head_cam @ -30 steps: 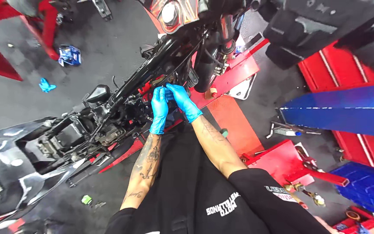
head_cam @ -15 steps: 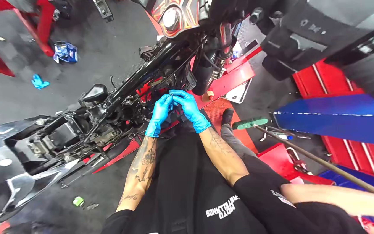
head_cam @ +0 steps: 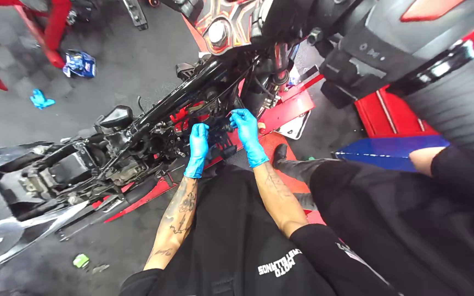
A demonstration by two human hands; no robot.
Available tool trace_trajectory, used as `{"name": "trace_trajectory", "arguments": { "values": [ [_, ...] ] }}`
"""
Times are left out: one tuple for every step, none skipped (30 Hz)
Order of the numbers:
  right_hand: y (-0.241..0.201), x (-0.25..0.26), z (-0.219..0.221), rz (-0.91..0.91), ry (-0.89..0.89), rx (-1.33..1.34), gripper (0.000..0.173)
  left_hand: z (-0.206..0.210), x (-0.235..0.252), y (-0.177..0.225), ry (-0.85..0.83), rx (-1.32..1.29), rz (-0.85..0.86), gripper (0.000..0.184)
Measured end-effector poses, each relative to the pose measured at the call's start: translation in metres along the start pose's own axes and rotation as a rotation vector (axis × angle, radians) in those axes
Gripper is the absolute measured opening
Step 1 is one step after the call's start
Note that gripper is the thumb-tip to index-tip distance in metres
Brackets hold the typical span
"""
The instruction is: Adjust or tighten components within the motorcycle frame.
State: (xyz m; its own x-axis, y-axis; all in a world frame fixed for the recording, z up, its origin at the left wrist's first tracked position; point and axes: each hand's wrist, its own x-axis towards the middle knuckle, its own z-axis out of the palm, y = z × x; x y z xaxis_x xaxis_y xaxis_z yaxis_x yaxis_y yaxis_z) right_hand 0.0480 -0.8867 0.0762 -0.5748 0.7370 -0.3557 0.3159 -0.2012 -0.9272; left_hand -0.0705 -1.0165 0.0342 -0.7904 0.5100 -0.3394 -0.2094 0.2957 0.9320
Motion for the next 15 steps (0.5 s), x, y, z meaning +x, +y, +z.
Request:
{"name": "trace_trajectory", "arguments": {
  "values": [
    [0.000,-0.009,-0.003,-0.021,-0.006,-0.010,0.023,0.000,-0.002,0.000,0.048,0.014,-0.022,0.028],
    [-0.001,-0.013,-0.005,-0.036,-0.012,-0.021,0.023,0.001,-0.001,0.000,0.096,0.025,-0.031,0.028],
    [-0.003,-0.013,-0.006,-0.042,-0.015,-0.036,0.023,0.001,0.001,-0.001,0.140,0.034,-0.031,0.028],
    [-0.003,-0.013,-0.006,-0.046,-0.017,-0.057,0.023,0.002,0.004,-0.004,0.186,0.035,-0.024,0.029],
    [-0.005,-0.012,-0.005,-0.051,-0.015,-0.081,0.023,0.002,0.005,-0.006,0.221,0.032,-0.019,0.031],
    [-0.007,-0.013,-0.004,-0.053,-0.008,-0.102,0.022,0.002,0.006,-0.007,0.254,0.029,-0.015,0.034],
    [-0.010,-0.012,-0.003,-0.061,-0.005,-0.116,0.022,0.003,0.007,-0.008,0.282,0.020,-0.009,0.036],
    [-0.012,-0.012,-0.002,-0.067,-0.002,-0.128,0.021,0.003,0.006,-0.007,0.297,0.007,-0.005,0.037],
    [-0.013,-0.012,-0.001,-0.071,-0.002,-0.133,0.021,0.004,0.005,-0.006,0.299,-0.002,-0.007,0.038],
    [-0.013,-0.010,0.000,-0.084,-0.002,-0.136,0.021,0.004,0.005,-0.002,0.297,-0.012,-0.016,0.038],
    [-0.012,-0.008,0.000,-0.101,-0.006,-0.149,0.022,0.005,0.005,0.000,0.290,-0.020,-0.029,0.038],
    [-0.012,-0.007,0.000,-0.113,-0.014,-0.167,0.024,0.005,0.006,0.002,0.282,-0.027,-0.035,0.037],
    [-0.012,-0.007,0.000,-0.124,-0.021,-0.185,0.027,0.005,0.006,0.002,0.272,-0.037,-0.044,0.036],
    [-0.013,-0.006,0.001,-0.139,-0.030,-0.205,0.031,0.005,0.007,0.001,0.267,-0.042,-0.051,0.035],
    [-0.014,-0.004,0.001,-0.154,-0.039,-0.226,0.037,0.004,0.009,0.001,0.263,-0.036,-0.057,0.034]
  ]
}}
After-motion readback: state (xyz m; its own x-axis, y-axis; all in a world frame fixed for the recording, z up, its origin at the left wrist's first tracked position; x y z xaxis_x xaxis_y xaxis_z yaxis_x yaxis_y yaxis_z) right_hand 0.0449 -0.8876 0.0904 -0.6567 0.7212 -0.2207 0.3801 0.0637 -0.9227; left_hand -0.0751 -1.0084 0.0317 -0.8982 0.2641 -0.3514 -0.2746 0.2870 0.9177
